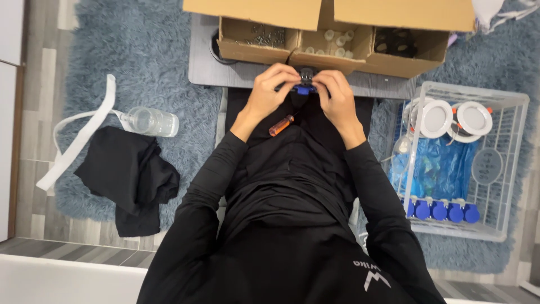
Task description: Assembling small electrical components using a screwdriver.
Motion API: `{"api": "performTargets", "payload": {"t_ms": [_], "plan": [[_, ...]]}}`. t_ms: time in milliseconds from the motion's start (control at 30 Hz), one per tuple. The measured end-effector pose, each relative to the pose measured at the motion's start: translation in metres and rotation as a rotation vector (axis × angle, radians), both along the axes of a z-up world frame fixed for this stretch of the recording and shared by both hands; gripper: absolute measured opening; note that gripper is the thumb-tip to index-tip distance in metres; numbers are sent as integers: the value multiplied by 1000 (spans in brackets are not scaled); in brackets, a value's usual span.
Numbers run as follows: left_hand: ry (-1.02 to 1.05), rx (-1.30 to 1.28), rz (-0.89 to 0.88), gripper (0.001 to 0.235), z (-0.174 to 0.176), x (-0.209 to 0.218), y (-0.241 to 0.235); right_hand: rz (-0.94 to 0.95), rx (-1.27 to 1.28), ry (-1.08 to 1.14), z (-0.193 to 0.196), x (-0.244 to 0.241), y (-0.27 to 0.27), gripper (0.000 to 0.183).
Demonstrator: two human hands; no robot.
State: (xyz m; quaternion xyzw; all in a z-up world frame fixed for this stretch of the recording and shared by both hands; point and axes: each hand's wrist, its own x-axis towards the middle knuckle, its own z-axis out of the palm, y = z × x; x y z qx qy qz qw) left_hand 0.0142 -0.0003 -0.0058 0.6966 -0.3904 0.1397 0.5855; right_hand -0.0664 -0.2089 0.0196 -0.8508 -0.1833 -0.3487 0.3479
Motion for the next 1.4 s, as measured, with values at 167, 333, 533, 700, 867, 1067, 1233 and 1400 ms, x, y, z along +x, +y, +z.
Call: {"api": "performTargets", "payload": {"t_ms": [167, 333, 533, 700, 867, 1067, 1233, 1400], "plan": [[-32, -20, 5, 13, 2, 1, -3, 26, -42, 39, 11, 0, 0, 4], [-16, -16, -19, 10, 12, -1, -4, 43, -60, 61, 11, 1, -4, 7], [-25, -2, -30, 7, 8, 0, -4, 4, -138, 51, 7, 0, -7, 7], [-22, 1, -54, 6, 14, -2, -1, -10, -164, 55, 9, -2, -7, 7], [12, 30, -39, 3, 17, -8, 0, -31, -171, 58, 9, -6, -5, 6], [-18, 60, -35, 5, 14, -13, 4, 4, -109, 81, -6, -9, -6, 7], [-4, 82, -80, 4, 10, -12, 6, 44, -37, 106, -19, -10, -7, 8], [202, 123, -159, 6, 31, -23, 14, 135, 107, 288, -3, -18, -1, 13]]}}
